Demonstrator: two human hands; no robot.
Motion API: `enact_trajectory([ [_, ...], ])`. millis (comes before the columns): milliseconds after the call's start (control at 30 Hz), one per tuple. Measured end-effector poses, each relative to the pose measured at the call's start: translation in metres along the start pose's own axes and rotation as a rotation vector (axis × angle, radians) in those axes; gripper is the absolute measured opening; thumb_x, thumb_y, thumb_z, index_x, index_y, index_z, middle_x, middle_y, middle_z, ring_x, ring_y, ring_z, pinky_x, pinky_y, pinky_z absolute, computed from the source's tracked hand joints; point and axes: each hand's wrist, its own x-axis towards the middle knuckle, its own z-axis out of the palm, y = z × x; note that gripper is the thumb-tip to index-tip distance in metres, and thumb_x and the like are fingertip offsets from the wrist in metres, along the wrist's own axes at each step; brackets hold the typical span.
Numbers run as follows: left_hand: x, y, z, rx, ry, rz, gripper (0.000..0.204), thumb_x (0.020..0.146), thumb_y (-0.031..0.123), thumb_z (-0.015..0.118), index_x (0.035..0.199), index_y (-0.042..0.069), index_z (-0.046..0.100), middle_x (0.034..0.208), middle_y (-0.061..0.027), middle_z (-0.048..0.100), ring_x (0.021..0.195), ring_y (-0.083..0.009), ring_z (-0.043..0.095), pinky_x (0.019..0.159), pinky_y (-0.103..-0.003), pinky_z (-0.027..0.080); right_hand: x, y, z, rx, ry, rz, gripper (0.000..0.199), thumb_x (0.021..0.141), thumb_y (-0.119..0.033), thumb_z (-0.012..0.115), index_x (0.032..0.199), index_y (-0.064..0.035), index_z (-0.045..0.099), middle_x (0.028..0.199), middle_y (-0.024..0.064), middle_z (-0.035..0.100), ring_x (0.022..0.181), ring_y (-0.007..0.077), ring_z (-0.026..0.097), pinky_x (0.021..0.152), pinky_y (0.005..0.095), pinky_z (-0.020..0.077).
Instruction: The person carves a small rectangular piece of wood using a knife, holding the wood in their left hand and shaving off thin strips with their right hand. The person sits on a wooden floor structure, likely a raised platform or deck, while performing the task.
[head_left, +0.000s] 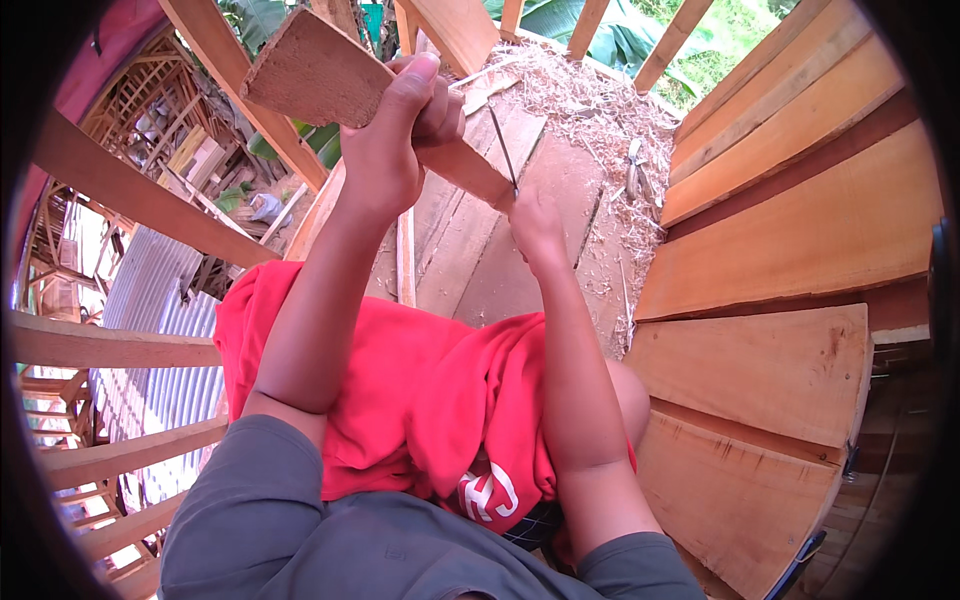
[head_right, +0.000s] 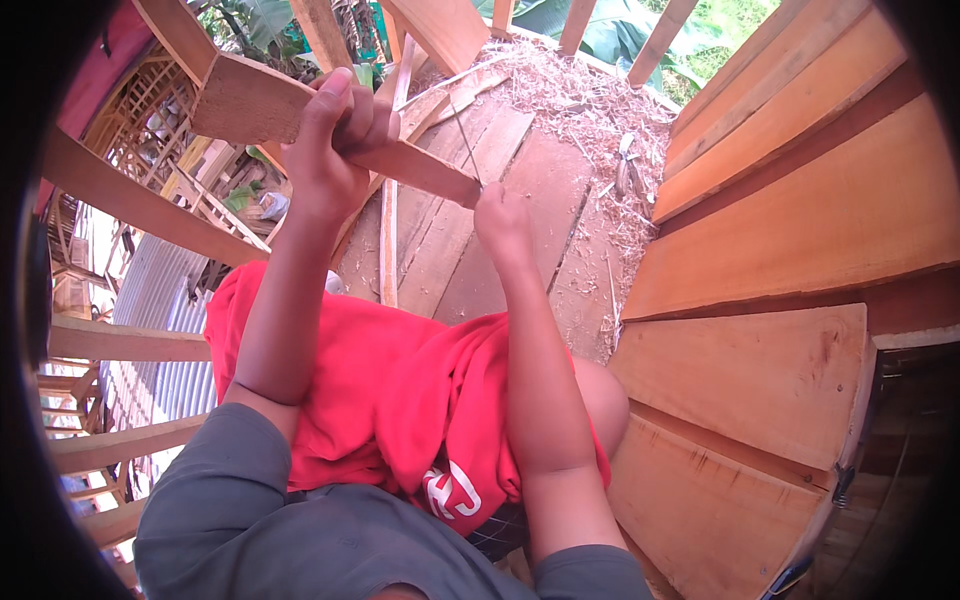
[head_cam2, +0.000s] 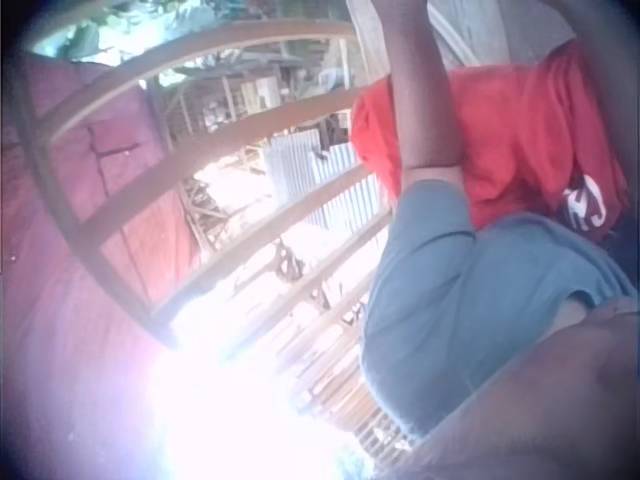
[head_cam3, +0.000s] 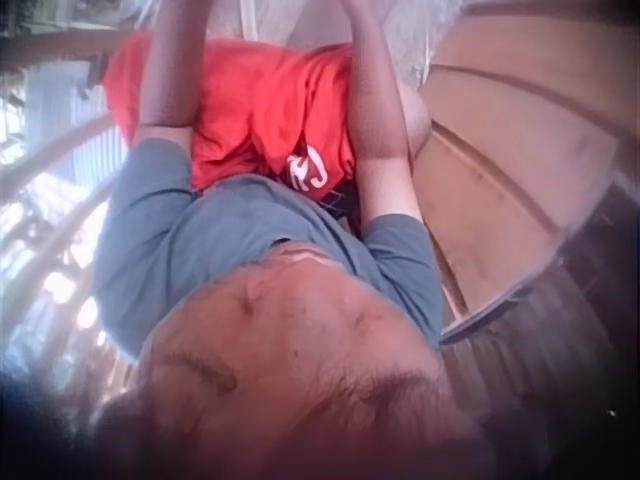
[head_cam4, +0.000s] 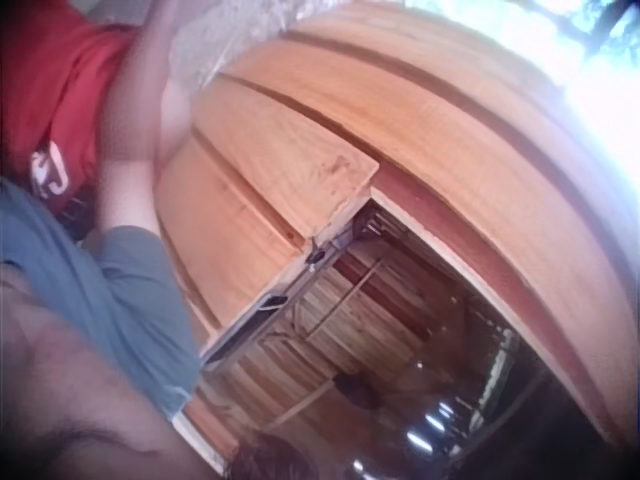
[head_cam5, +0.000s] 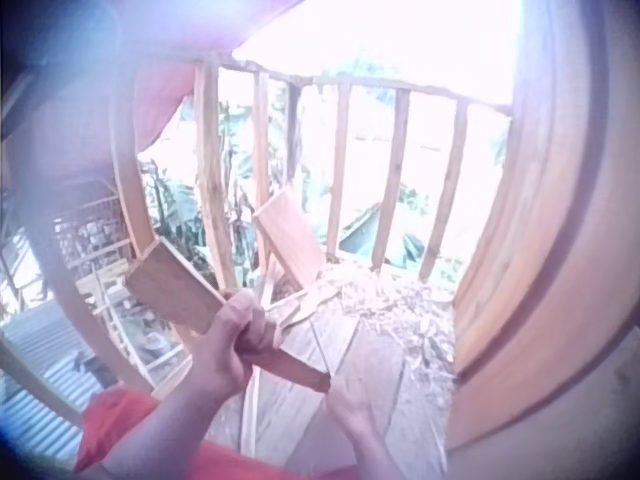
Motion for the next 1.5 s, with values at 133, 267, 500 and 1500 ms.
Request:
enact_trajectory([
  [133,0.006,0.002,-0.001,-0.019,0.028,0.004,0.036,0.094,0.018,0.053,0.064,0.012,0.034,0.054,0.0035,0.025,0.047,-0.0089,0.022,0.049,-0.028,0.024,0.016,0.019,0.001,-0.014,0.060,0.063,0.055,0.091,-0.037,0.031,0.088,0.0087,0.062,0.083,0.0273,0.058,0.080,0.0406,0.056,0.073,0.0450,0.0412],
  [267,0.010,0.003,-0.014,-0.020,0.071,-0.004,0.038,0.093,0.020,0.054,0.063,0.013,0.033,0.054,0.0037,0.023,0.048,-0.0091,0.022,0.049,-0.028,0.023,-0.002,-0.005,0.001,-0.009,-0.030,-0.038,0.051,0.091,-0.036,0.031,0.068,0.0019,0.055,0.052,0.0084,0.050,0.042,0.0204,0.047,0.039,0.0376,0.0348],
  [500,0.012,0.003,-0.010,0.051,0.018,-0.045,0.039,0.093,0.025,0.052,0.063,0.015,0.028,0.054,0.0034,0.020,0.048,-0.0105,0.020,0.050,-0.030,0.023,0.018,0.024,-0.003,-0.084,0.005,0.111,0.060,0.090,-0.034,0.032,0.097,0.0173,0.062,0.103,0.0377,0.061,0.104,0.0485,0.060,0.093,0.0473,0.0436],
  [1500,0.016,0.002,-0.011,0.096,-0.020,-0.059,0.040,0.094,0.028,0.049,0.063,0.016,0.026,0.053,0.0030,0.019,0.049,-0.0112,0.021,0.052,-0.030,0.024,0.024,0.026,-0.017,-0.143,-0.025,0.193,0.059,0.091,-0.035,0.032,0.096,0.0157,0.063,0.098,0.0382,0.061,0.103,0.0475,0.060,0.093,0.0468,0.0448],
])
